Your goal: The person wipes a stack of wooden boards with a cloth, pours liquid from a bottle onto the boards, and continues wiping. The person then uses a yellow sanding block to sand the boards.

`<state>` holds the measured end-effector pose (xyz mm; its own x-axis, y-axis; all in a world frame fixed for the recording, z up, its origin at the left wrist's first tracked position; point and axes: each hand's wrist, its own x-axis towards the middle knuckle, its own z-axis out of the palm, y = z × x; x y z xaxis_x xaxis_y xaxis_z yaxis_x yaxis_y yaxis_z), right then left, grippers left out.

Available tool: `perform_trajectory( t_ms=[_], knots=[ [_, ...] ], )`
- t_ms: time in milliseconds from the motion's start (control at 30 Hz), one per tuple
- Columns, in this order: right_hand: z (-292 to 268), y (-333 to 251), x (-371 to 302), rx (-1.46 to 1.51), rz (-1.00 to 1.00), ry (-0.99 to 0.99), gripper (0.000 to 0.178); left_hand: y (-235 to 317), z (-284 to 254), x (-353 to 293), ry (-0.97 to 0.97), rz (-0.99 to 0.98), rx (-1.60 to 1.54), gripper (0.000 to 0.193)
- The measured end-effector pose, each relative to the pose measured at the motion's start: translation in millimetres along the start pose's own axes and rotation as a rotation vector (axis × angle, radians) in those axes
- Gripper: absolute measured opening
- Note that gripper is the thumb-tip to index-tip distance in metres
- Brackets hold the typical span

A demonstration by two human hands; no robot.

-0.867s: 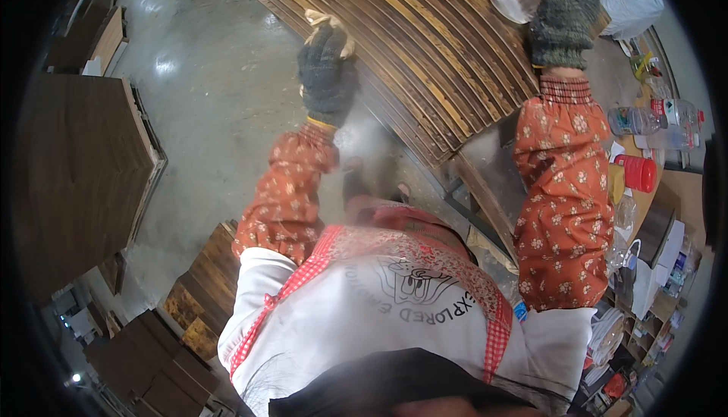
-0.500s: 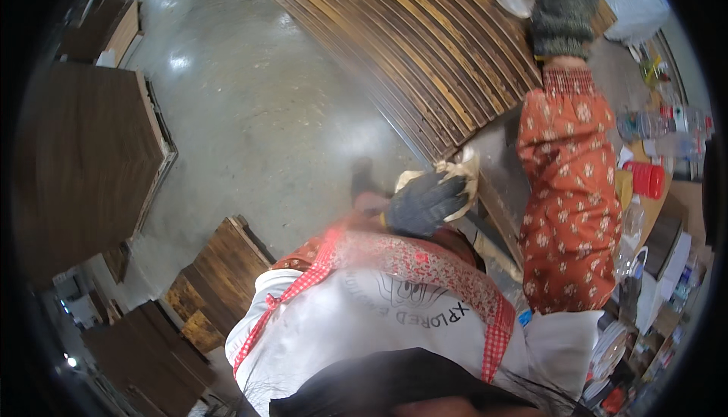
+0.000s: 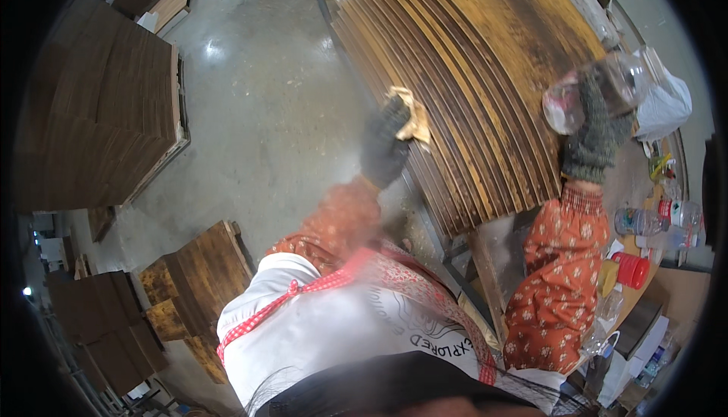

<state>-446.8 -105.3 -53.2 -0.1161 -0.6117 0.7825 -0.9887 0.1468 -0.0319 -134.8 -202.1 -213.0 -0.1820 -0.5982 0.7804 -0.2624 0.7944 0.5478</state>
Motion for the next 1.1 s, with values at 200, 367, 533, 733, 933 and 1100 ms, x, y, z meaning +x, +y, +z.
perform_trajectory(
  t_ms=[200,367,533,733,933,1100],
  knots=[
    [-18.4,17.0,-23.0,-0.070,0.054,-0.036,0.040,-117.7,0.6,79.6,0.053,-0.176,-0.122,0.034],
    [-24.1,3.3,-22.4,-0.020,0.163,-0.012,0.041,-196.4,17.8,136.2,0.273,-0.002,-0.032,0.024],
    [-29.1,-12.3,-18.1,0.234,0.634,0.089,0.036,-226.1,-2.3,182.4,0.066,-0.534,0.137,0.025],
    [-30.8,-2.0,-22.9,0.390,0.558,0.232,0.049,-199.0,24.8,235.2,0.157,0.065,-0.008,0.033],
    [-32.5,3.6,-35.2,0.745,0.922,0.187,0.045,-36.7,66.2,104.6,-0.178,0.535,0.118,0.051],
    [-33.8,-7.0,-23.9,1.056,0.970,0.248,0.044,46.3,67.7,61.1,-0.312,0.326,-0.708,0.027]
  ],
)
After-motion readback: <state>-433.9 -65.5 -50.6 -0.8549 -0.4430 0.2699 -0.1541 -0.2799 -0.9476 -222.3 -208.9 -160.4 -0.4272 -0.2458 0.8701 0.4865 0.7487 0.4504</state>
